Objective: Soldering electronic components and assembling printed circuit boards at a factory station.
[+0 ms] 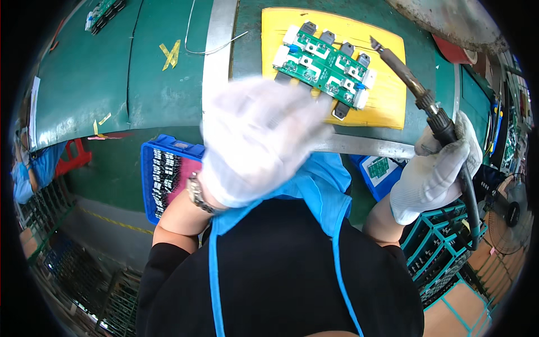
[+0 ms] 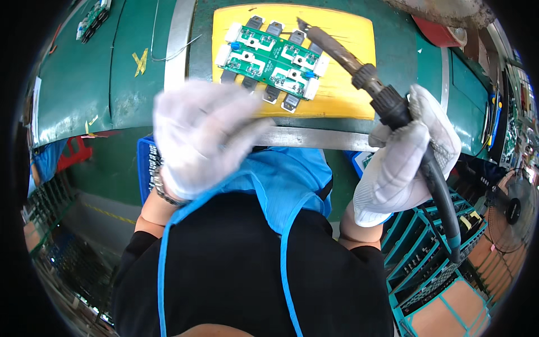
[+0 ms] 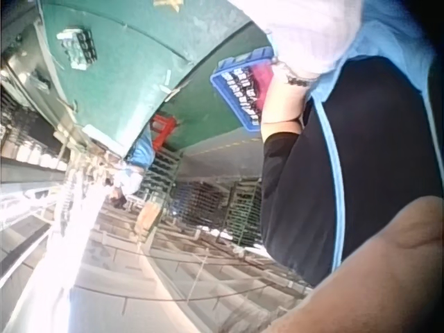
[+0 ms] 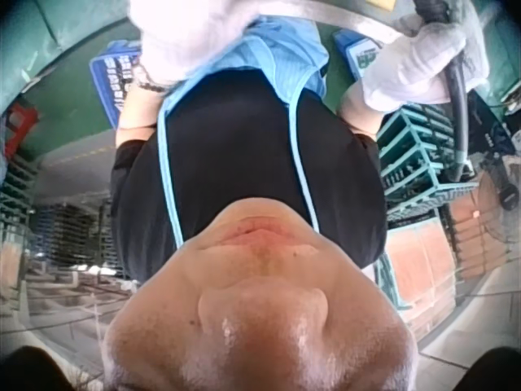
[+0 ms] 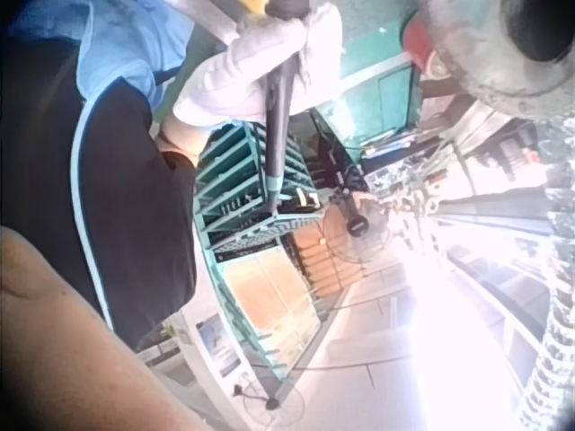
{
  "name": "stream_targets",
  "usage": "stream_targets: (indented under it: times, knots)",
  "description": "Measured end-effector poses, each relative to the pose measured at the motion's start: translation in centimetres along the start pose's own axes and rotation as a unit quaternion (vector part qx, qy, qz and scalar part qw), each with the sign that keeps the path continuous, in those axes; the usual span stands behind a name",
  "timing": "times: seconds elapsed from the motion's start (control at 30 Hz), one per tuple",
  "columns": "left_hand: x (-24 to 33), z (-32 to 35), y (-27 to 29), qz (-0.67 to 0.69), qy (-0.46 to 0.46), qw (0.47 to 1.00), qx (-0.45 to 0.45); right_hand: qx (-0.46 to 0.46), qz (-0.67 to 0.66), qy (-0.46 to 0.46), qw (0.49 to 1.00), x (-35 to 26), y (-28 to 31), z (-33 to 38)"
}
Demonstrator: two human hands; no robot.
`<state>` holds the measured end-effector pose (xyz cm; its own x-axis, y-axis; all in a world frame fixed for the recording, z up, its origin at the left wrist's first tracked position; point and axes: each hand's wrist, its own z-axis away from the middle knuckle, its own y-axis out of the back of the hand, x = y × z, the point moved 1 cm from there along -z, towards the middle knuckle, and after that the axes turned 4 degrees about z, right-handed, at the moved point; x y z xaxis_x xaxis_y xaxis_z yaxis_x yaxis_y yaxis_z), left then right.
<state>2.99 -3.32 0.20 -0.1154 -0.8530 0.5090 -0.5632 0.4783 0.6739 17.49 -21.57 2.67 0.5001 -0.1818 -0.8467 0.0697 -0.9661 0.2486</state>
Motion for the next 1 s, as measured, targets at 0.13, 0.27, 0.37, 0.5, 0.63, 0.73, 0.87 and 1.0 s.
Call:
stream_targets:
  times: [0.13, 0.27, 0.37, 0.5, 0.63, 0.73, 0.87, 1.0]
  knots:
    - [-2.9, -2.3, 0.4, -0.082, -0.009, 0.997, 0.008, 0.051, 0.060, -0.012, 0.997, -1.7, -0.7, 0.9]
    - [-2.5, -2.4, -1.1, -0.102, -0.085, 0.991, 0.016, 0.037, 0.064, -0.004, 0.997, -0.7, -0.5, 0.9]
    - [-1.2, -2.9, -1.2, -0.081, 0.010, 0.996, -0.035, 0.047, 0.062, -0.023, 0.997, -1.1, 0.1, 0.1]
    - [-0.4, -4.5, 0.1, -0.016, 0.037, 0.997, -0.060, 0.076, 0.007, 0.024, 0.997, -0.2, 3.0, -1.8]
    - [-1.8, -5.6, 1.7, -0.074, 0.018, 0.986, -0.150, 0.181, -0.136, -0.011, 0.974, 2.3, 7.4, -5.7]
    - [-2.5, -6.6, 2.7, -0.024, 0.020, 0.973, -0.230, 0.261, -0.058, -0.050, 0.962, 5.5, 10.1, -9.4]
    - [-3.2, -6.6, 3.3, 0.005, 0.040, 0.981, -0.189, 0.180, -0.158, -0.147, 0.960, 8.5, 12.2, -12.0]
    - [-3.9, -5.9, 3.6, 0.006, 0.046, 0.981, -0.190, 0.166, -0.284, -0.182, 0.927, 14.0, 13.6, -15.0]
